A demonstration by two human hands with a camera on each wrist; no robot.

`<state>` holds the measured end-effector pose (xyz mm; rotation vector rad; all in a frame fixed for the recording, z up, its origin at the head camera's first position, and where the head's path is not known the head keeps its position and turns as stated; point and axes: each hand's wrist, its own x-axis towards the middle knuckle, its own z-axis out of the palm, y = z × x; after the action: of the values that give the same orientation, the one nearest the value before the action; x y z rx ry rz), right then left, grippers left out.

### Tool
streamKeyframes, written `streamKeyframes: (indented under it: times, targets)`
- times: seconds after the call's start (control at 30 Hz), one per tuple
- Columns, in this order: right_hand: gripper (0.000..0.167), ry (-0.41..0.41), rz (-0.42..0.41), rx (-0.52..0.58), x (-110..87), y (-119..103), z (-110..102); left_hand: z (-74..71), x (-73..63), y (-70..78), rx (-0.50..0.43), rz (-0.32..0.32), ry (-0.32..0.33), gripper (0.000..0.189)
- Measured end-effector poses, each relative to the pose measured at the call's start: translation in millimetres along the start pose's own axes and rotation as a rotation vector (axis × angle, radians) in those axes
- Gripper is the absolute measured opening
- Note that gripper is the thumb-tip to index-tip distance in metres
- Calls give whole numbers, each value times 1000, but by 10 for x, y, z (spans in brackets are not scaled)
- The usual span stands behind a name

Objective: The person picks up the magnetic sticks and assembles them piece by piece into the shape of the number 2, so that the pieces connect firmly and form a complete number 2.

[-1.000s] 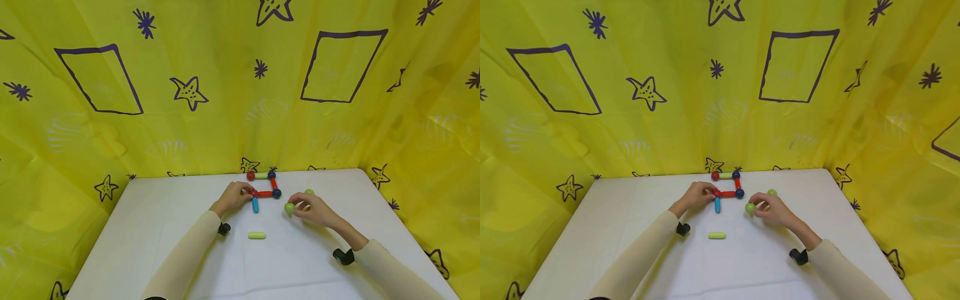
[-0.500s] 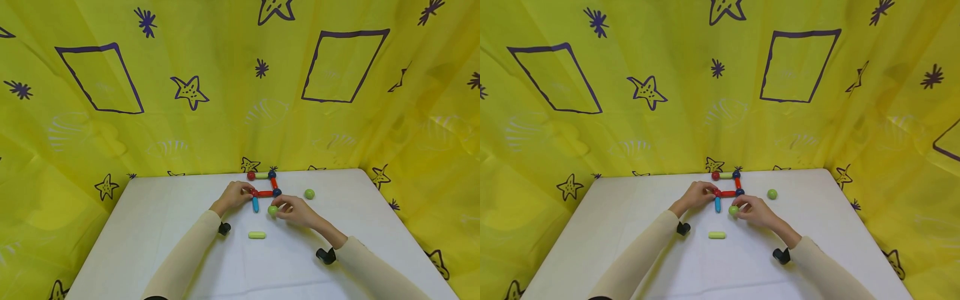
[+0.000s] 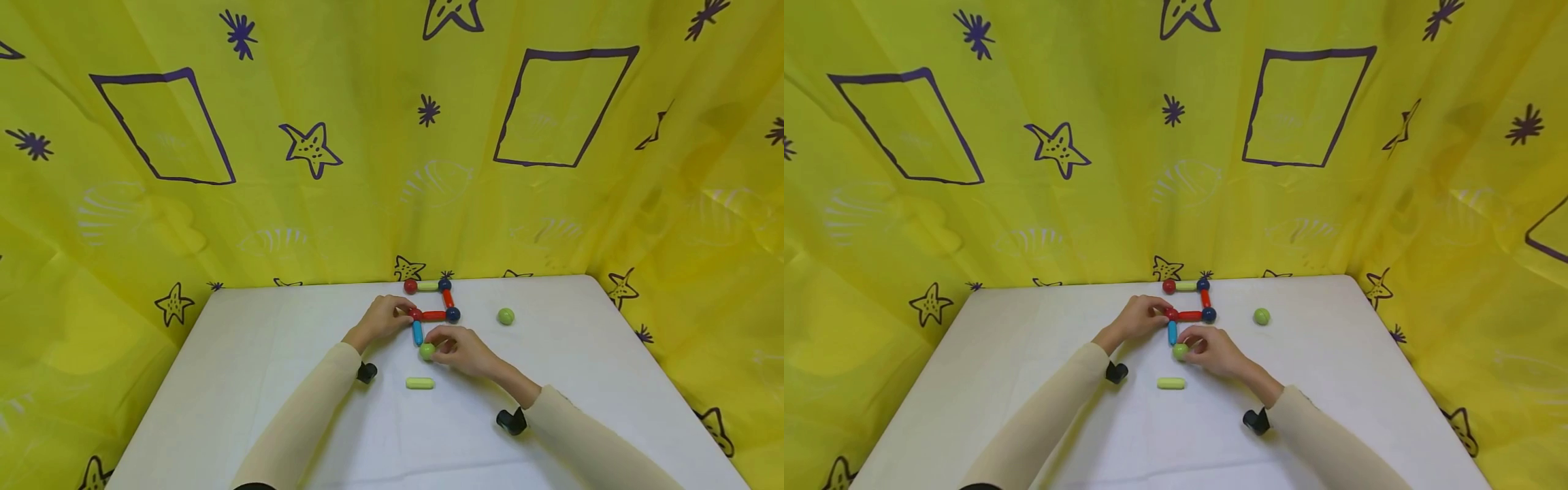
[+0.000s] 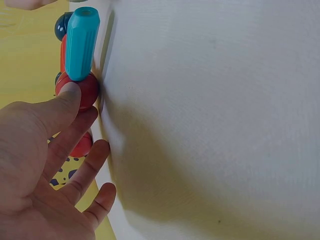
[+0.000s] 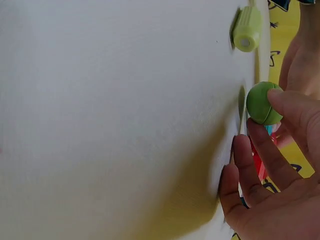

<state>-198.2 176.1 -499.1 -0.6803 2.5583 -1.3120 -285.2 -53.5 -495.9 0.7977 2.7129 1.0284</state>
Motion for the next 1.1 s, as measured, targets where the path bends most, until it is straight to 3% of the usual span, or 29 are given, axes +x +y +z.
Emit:
streamKeyframes:
  times: [1.1]
  targets:
    - [22,11,-7,-54,89,-18,111,-17,4,22,1,-6,-4,22]
